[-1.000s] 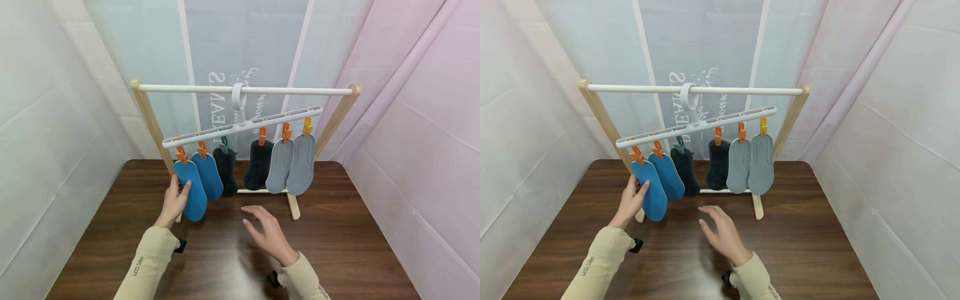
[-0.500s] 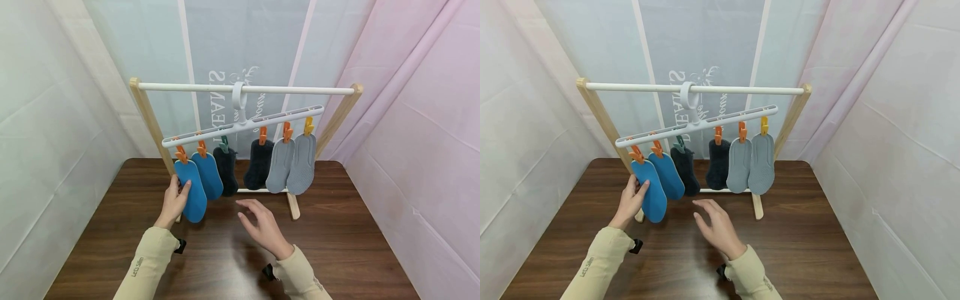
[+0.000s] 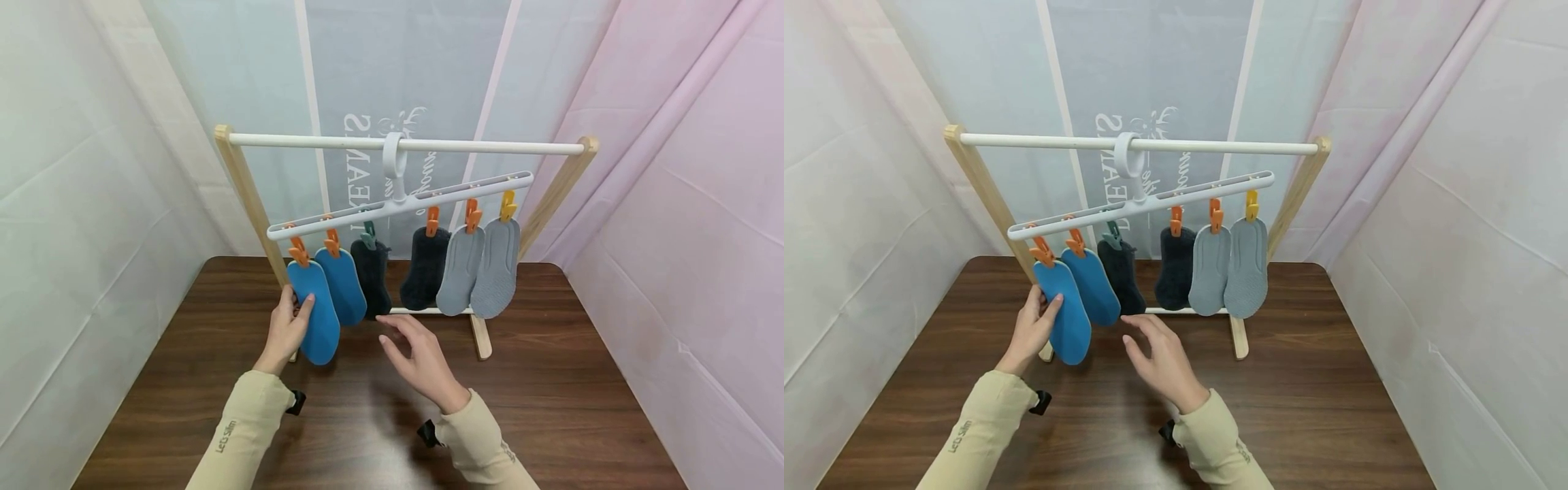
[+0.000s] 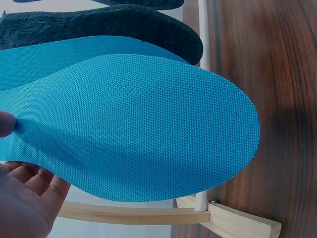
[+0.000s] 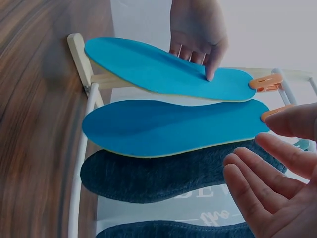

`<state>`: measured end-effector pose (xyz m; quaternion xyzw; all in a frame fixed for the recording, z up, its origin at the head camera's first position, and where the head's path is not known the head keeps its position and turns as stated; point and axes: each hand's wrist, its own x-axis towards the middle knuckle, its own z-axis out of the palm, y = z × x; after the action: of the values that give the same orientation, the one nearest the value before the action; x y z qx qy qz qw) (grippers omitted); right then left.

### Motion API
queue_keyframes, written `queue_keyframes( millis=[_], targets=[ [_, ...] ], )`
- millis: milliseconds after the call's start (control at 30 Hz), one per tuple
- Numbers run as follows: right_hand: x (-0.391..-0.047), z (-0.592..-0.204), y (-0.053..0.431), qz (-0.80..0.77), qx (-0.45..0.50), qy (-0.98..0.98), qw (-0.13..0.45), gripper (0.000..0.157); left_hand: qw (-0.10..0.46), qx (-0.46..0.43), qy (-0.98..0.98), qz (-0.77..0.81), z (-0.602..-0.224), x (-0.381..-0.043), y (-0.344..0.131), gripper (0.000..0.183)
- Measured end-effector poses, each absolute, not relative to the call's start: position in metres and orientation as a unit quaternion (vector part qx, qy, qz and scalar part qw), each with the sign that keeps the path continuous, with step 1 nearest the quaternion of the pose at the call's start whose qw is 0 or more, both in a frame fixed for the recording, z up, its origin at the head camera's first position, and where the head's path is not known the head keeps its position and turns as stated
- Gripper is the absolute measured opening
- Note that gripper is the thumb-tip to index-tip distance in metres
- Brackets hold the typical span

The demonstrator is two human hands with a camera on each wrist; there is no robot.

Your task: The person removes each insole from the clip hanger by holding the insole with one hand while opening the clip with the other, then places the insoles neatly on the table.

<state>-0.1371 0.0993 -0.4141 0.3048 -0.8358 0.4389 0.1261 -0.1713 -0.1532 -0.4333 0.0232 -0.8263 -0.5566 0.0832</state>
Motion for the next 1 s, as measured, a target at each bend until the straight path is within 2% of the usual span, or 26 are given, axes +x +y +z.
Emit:
queue_keyframes(
  millis=[600,1000],
  targets=[
    [-0.143,-0.401,0.078,0.465,0.32,-0.817,0.118,0.03,0.094,0.019,-0.83,-0.55,-0.435,-0.172,-0.153,0.034],
    [-0.146,-0.395,0.066,0.471,0.323,-0.812,0.123,0.029,0.089,0.02,-0.829,-0.552,-0.436,-0.172,-0.153,0.038]
  ],
)
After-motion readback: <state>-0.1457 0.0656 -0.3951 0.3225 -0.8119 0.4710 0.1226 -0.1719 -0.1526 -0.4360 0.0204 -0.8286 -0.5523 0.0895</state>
